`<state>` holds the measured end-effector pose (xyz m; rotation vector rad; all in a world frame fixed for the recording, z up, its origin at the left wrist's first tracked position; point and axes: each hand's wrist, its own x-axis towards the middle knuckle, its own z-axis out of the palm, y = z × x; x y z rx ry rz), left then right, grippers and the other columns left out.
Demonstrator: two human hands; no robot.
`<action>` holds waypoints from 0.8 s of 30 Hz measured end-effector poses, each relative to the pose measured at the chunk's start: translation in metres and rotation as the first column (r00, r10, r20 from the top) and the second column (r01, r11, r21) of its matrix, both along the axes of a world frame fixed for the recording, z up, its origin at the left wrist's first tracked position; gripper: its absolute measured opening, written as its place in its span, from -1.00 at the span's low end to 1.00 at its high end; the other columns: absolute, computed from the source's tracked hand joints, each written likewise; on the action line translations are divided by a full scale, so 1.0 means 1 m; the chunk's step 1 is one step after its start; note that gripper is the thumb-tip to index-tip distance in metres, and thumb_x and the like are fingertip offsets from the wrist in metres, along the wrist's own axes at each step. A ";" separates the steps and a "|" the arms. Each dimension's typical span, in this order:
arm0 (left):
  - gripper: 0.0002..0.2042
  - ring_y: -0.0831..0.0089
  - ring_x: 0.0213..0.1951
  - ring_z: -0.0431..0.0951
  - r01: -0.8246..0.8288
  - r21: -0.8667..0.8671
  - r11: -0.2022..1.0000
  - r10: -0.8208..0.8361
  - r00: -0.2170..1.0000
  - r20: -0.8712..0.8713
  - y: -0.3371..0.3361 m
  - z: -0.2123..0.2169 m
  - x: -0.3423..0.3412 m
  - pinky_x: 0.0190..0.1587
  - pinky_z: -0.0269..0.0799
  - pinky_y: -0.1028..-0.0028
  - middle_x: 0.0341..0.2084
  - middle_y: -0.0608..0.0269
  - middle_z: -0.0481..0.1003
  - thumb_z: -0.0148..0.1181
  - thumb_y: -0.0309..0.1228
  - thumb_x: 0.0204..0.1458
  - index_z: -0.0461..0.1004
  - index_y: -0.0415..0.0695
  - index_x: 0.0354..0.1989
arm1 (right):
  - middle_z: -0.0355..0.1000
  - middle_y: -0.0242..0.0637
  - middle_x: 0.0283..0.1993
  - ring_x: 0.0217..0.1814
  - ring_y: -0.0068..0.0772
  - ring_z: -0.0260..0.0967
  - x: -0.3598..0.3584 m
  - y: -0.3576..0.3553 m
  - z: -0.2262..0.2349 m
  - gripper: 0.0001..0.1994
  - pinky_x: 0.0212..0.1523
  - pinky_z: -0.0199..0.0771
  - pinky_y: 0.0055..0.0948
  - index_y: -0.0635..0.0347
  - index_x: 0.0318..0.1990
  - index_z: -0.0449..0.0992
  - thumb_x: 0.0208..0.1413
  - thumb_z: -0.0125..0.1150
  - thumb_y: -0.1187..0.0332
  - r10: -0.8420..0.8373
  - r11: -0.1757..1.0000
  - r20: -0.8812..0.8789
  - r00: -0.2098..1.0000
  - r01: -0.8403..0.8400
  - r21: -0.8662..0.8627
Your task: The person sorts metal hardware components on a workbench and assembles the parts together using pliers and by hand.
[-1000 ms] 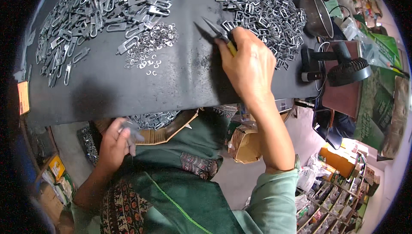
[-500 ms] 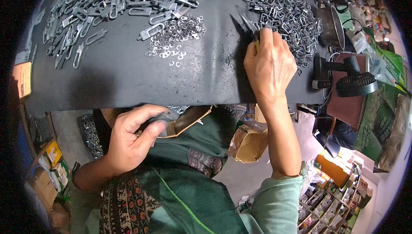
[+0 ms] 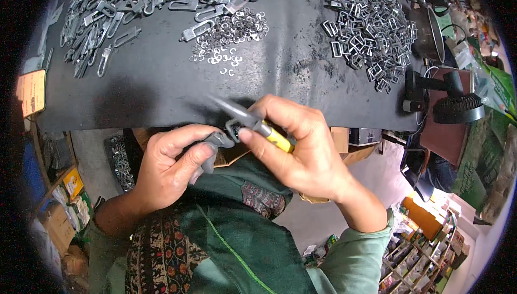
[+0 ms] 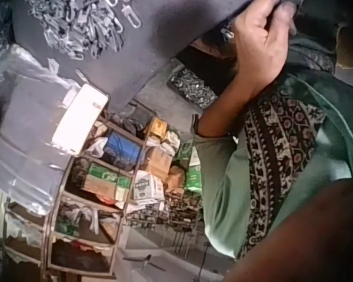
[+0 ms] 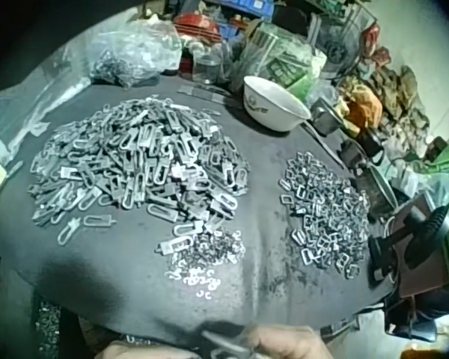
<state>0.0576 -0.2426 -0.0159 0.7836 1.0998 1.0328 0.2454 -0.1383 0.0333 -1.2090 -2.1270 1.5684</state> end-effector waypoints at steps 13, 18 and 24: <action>-0.86 0.67 -0.56 0.42 0.265 0.519 0.812 0.217 0.689 -0.691 -0.003 -0.006 -0.004 -0.56 0.27 0.54 -0.47 0.39 0.54 0.11 -0.52 0.17 0.51 -0.30 -0.17 | 0.26 -0.36 -0.51 -0.39 -0.66 0.15 -0.005 -0.018 -0.003 -0.86 -0.40 0.23 -0.49 0.32 -0.34 0.43 0.14 0.23 0.43 -0.003 0.947 0.084 0.996 0.030 -0.320; -0.77 0.75 -0.45 0.39 0.428 -0.121 0.895 -0.416 0.902 0.117 0.003 0.009 -0.030 -0.41 0.34 0.58 -0.46 0.35 0.52 0.11 -0.52 0.17 0.46 -0.23 -0.01 | 0.33 -0.12 -0.46 -0.42 -0.05 0.35 0.000 -0.020 -0.002 -0.79 -0.37 0.37 -0.18 0.29 -0.29 0.45 -0.02 0.34 0.42 0.342 0.906 0.068 0.937 -0.348 0.239; -0.70 0.65 -0.56 0.43 0.321 -0.180 0.930 -0.295 0.942 0.157 -0.014 -0.004 -0.039 -0.54 0.34 0.62 -0.42 0.23 0.51 0.06 -0.56 0.17 0.38 -0.25 0.08 | 0.26 -0.28 -0.37 -0.25 -0.20 0.26 -0.010 0.014 0.008 -0.70 -0.24 0.24 -0.24 0.12 -0.28 0.46 -0.12 0.38 0.20 -0.108 0.522 0.596 0.796 -0.465 0.715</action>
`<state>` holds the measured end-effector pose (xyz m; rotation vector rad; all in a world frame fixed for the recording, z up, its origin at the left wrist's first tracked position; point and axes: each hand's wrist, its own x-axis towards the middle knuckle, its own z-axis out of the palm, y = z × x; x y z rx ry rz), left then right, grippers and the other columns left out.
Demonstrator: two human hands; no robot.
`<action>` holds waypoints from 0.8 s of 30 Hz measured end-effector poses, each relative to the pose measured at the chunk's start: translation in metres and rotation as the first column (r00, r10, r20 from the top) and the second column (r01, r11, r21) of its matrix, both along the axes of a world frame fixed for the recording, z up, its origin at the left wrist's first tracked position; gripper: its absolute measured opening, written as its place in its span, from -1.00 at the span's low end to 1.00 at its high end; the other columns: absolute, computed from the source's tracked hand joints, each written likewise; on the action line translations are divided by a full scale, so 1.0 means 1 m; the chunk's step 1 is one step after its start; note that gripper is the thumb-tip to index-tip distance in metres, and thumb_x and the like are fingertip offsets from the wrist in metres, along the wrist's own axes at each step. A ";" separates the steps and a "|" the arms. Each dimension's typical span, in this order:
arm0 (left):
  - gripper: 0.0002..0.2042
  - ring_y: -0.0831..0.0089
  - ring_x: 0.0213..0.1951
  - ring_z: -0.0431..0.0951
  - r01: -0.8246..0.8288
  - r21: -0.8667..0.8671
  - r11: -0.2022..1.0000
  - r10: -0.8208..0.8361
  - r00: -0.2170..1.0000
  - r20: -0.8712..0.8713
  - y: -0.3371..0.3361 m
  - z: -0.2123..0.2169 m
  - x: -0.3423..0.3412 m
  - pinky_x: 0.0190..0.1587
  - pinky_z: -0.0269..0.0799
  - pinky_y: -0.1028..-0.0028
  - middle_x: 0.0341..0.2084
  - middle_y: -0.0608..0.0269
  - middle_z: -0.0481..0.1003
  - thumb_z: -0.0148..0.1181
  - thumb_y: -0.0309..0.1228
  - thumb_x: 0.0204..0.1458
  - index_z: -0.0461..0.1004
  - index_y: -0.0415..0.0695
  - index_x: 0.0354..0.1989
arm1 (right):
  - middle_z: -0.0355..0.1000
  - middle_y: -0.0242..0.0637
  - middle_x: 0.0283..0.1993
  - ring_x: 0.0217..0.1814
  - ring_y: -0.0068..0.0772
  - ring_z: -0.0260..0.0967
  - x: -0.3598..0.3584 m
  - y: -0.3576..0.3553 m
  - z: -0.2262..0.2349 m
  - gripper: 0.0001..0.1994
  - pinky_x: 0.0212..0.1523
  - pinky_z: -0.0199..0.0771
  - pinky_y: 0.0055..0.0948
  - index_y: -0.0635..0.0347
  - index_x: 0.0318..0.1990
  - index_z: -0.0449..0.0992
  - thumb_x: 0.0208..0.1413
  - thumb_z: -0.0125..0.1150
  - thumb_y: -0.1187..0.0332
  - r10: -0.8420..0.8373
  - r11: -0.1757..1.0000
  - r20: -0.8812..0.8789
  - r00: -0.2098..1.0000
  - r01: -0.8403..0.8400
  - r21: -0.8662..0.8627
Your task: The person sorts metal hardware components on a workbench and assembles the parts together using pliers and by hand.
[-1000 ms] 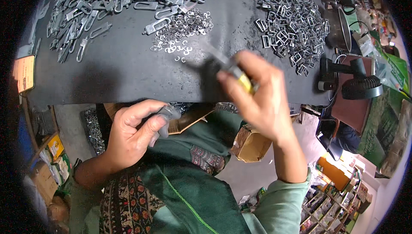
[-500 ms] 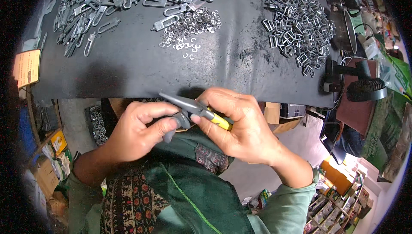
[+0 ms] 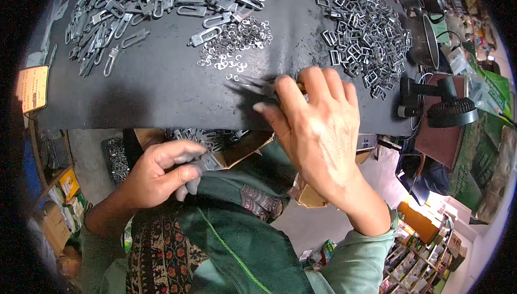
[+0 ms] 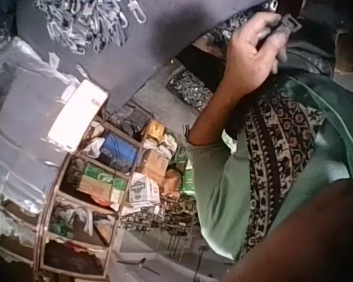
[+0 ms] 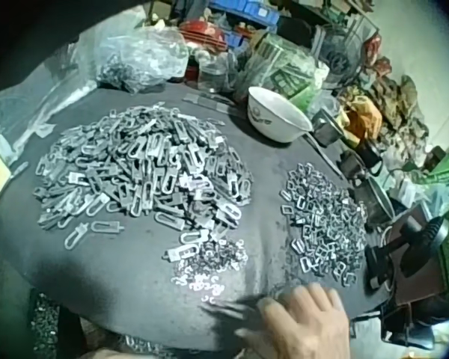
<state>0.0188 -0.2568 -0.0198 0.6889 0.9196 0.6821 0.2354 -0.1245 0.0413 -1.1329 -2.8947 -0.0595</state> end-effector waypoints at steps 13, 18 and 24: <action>-0.84 0.56 -0.19 0.50 -0.194 0.213 0.957 0.200 0.980 -0.005 0.000 -0.003 0.007 -0.08 0.38 0.52 -0.29 0.24 0.53 0.21 -0.57 0.09 0.52 -0.32 -0.16 | 0.25 -0.30 -0.34 -0.21 -0.24 0.26 -0.017 0.001 -0.001 -0.77 -0.21 0.22 -0.25 0.08 -0.33 0.44 -0.08 0.34 0.23 0.036 0.996 0.118 0.992 -0.045 0.071; -0.83 0.60 -0.33 0.48 -0.292 0.247 0.924 0.302 0.953 -0.006 0.000 -0.002 0.004 -0.23 0.39 0.57 -0.38 0.30 0.52 0.22 -0.54 0.09 0.53 -0.31 -0.16 | 0.25 -0.31 -0.38 -0.29 -0.26 0.27 -0.015 0.006 0.003 -0.75 -0.28 0.23 -0.29 0.10 -0.34 0.43 -0.10 0.35 0.22 0.124 0.989 0.102 0.987 -0.131 0.064; -0.82 0.74 -0.56 0.28 -0.299 -0.197 0.934 0.332 0.929 0.164 0.004 0.007 -0.001 -0.54 0.12 0.68 -0.55 0.42 0.43 0.22 -0.47 0.10 0.52 -0.26 -0.16 | 0.30 -0.31 -0.42 -0.40 -0.27 0.32 -0.012 0.015 0.023 -0.68 -0.40 0.31 -0.31 0.16 -0.33 0.47 -0.17 0.35 0.15 0.419 0.893 -0.076 0.905 -0.426 -0.142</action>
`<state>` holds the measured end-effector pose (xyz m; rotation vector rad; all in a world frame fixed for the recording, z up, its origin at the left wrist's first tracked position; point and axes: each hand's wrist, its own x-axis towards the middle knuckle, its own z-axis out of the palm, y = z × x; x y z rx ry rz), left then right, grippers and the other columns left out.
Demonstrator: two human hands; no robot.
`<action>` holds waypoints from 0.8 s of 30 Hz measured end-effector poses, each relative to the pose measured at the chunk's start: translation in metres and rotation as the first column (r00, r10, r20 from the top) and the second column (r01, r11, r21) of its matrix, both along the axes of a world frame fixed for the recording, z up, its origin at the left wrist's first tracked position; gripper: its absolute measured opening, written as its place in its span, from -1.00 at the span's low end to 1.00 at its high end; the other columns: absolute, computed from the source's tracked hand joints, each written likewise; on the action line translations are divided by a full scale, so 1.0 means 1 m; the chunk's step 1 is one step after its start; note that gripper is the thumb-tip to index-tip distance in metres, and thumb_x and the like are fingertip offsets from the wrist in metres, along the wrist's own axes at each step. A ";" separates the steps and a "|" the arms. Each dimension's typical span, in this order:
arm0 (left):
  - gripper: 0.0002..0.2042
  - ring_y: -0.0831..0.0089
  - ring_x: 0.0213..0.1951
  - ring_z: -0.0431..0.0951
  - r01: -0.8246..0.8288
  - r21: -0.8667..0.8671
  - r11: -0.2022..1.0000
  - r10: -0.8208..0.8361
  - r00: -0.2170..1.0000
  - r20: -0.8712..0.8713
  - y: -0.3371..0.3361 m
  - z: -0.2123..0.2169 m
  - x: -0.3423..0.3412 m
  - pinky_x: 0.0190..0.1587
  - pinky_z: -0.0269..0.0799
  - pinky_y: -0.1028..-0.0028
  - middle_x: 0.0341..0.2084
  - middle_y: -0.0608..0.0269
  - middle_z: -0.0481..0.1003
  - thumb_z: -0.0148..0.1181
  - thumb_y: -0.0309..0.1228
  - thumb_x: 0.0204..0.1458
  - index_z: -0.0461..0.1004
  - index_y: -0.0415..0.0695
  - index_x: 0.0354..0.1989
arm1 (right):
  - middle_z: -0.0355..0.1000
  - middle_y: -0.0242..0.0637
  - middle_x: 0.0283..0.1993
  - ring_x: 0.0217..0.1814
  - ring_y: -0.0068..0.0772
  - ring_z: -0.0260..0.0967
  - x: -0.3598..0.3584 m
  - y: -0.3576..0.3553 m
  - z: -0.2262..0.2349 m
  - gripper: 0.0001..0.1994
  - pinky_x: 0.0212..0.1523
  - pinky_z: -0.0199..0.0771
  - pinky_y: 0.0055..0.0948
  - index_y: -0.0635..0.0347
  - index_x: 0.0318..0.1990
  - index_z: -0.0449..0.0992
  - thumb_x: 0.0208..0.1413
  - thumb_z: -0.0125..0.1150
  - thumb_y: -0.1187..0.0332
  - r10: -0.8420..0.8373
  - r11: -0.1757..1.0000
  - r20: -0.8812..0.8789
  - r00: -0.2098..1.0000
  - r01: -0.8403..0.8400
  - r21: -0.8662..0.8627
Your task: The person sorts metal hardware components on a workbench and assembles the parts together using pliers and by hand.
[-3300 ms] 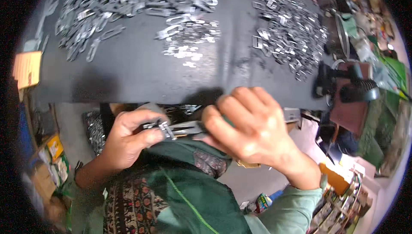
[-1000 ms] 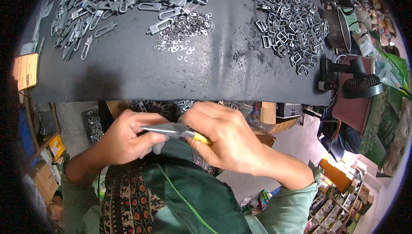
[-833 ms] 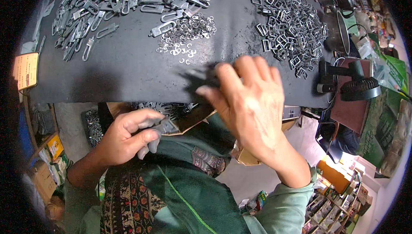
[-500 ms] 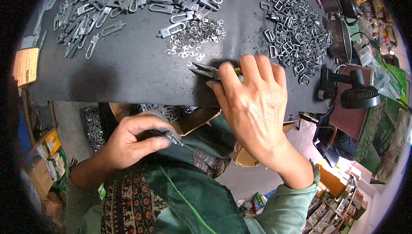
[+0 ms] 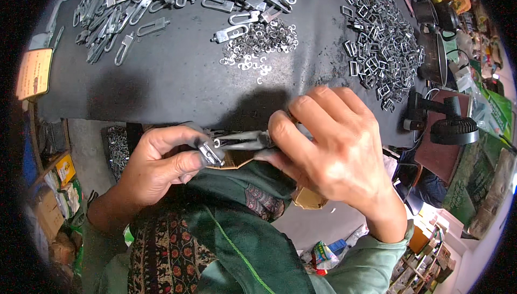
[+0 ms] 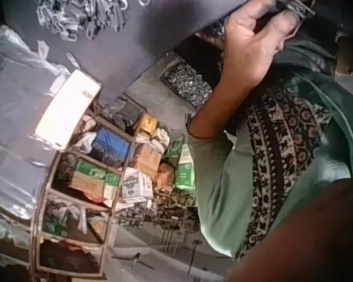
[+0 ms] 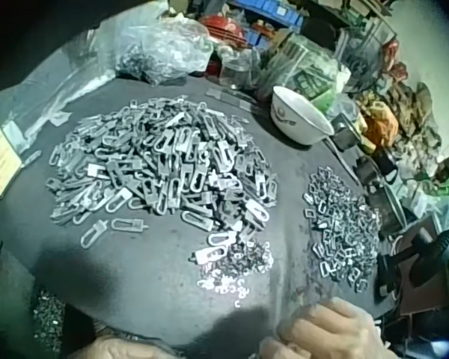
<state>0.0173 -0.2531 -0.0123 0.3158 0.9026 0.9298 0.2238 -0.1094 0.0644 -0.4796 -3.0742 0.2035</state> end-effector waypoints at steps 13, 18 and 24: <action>-0.81 0.76 -0.47 0.34 -0.066 0.104 0.992 0.070 0.997 -0.032 0.005 0.002 0.002 -0.44 0.23 0.70 -0.44 0.41 0.51 0.22 -0.48 0.11 0.54 -0.27 -0.13 | 0.27 -0.34 -0.46 -0.42 -0.27 0.32 -0.006 -0.001 0.000 -0.67 -0.42 0.30 -0.32 0.17 -0.35 0.46 -0.22 0.32 0.14 0.085 0.995 -0.035 0.996 -0.087 -0.053; -0.77 0.63 -0.23 0.47 -0.016 0.249 0.968 0.064 0.980 -0.188 -0.001 0.001 0.001 -0.16 0.37 0.59 -0.26 0.27 0.52 0.20 -0.49 0.13 0.52 -0.33 -0.08 | 0.25 -0.36 -0.49 -0.44 -0.29 0.30 -0.003 -0.014 -0.001 -0.67 -0.48 0.25 -0.34 0.18 -0.34 0.46 -0.20 0.35 0.17 0.031 0.999 -0.025 0.999 -0.032 -0.041; -0.72 0.30 -0.23 0.52 0.441 0.427 0.790 0.283 0.357 -0.890 -0.004 0.020 -0.026 -0.14 0.41 0.40 -0.26 0.08 0.50 0.30 -0.45 0.01 0.51 -0.24 -0.09 | 0.27 -0.35 -0.47 -0.42 -0.26 0.32 0.004 -0.034 0.000 -0.65 -0.45 0.28 -0.32 0.19 -0.30 0.48 -0.23 0.38 0.21 0.022 0.993 -0.010 1.000 -0.023 -0.118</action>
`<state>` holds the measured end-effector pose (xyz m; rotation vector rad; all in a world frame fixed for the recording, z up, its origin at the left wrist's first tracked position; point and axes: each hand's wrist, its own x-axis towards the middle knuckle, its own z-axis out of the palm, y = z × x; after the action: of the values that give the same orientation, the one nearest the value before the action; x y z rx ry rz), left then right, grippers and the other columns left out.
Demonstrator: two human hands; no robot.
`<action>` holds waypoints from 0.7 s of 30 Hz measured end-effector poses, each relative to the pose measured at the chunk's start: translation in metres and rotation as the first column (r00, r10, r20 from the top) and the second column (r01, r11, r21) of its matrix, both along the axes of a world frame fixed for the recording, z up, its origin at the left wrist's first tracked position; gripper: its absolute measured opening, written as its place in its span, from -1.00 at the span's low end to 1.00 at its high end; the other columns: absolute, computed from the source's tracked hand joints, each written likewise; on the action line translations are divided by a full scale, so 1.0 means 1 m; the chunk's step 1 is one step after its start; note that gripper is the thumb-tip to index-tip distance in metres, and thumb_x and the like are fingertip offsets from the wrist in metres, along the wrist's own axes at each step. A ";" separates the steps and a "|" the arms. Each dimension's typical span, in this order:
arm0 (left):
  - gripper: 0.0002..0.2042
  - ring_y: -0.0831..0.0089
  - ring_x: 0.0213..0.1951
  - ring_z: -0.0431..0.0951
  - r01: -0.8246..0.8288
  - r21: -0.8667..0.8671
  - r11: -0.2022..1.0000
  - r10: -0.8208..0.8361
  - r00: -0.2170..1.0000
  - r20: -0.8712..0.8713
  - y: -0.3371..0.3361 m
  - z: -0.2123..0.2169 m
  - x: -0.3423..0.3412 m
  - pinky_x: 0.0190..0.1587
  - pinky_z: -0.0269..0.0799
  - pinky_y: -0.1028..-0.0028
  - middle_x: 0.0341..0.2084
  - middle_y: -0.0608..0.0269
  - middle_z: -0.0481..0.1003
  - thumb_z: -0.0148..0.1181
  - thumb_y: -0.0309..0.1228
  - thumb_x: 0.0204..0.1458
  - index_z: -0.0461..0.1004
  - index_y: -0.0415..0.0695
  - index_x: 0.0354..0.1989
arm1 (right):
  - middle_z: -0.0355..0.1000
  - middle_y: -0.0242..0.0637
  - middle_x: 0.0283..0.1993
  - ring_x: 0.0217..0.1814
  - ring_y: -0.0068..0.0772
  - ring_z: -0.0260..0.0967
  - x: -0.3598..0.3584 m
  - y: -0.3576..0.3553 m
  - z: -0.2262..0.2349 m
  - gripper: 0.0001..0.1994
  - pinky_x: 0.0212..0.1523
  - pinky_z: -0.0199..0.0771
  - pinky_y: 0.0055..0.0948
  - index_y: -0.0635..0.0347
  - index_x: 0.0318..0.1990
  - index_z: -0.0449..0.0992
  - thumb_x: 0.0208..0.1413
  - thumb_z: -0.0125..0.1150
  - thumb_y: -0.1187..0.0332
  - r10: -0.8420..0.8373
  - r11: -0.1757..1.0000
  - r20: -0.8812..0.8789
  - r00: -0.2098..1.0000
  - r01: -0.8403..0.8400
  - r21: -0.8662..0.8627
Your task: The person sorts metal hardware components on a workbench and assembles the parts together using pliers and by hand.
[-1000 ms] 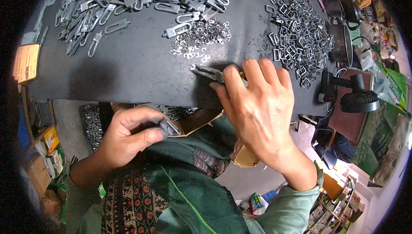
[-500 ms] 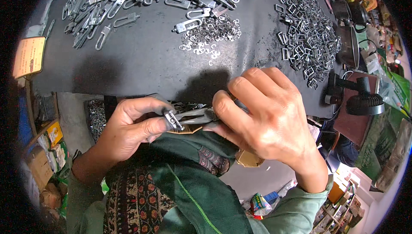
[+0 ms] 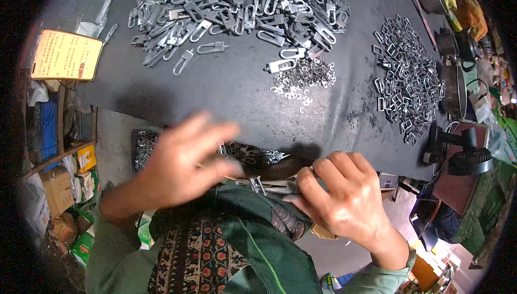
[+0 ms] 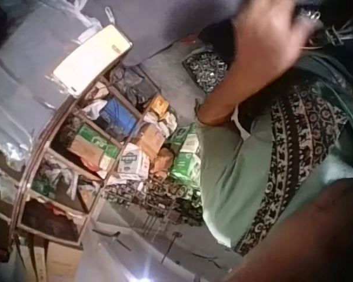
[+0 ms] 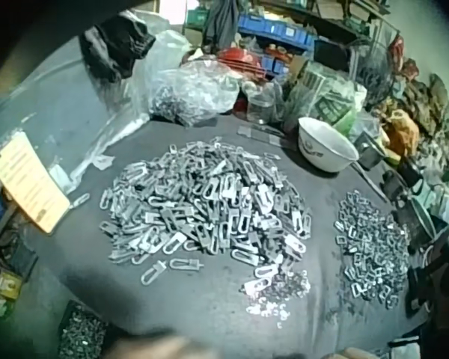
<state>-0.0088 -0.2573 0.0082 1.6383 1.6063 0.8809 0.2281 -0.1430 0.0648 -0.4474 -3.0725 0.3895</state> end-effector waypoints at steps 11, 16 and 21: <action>-0.68 0.06 0.00 0.41 0.573 0.278 0.771 -0.123 0.562 -0.818 0.147 -0.005 -0.108 0.13 0.30 0.17 -0.17 0.08 0.46 0.24 -0.51 -0.07 0.47 -0.16 -0.07 | 0.27 -0.31 -0.44 -0.37 -0.23 0.30 0.025 -0.014 -0.010 -0.69 -0.37 0.27 -0.30 0.18 -0.35 0.43 -0.24 0.41 0.30 -0.287 0.958 0.086 0.954 0.284 0.048; -0.66 0.01 0.03 0.44 0.454 0.318 0.832 0.064 0.492 -0.868 0.132 -0.007 -0.104 0.11 0.34 0.18 -0.18 0.01 0.49 0.26 -0.56 -0.10 0.48 -0.23 -0.08 | 0.33 -0.17 -0.45 -0.40 -0.05 0.37 0.057 0.013 -0.020 -0.75 -0.39 0.37 -0.17 0.21 -0.38 0.43 -0.19 0.41 0.39 -0.567 0.819 -0.108 0.817 0.573 0.035; -0.62 0.58 -0.26 0.49 -0.526 0.033 0.850 0.406 0.694 0.594 0.112 -0.003 -0.096 -0.23 0.37 0.61 -0.22 0.23 0.50 0.15 -0.27 0.14 0.37 -0.20 0.07 | 0.39 -0.03 -0.48 -0.39 0.13 0.39 0.077 0.052 -0.051 -0.78 -0.38 0.35 -0.09 0.26 -0.42 0.40 0.03 0.31 0.33 -0.830 0.499 -0.276 0.484 0.866 0.018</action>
<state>-0.1048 -0.1455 0.0054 0.9139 1.5345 1.6724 0.3051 -0.0907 0.0140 -1.6649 -2.1914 0.1238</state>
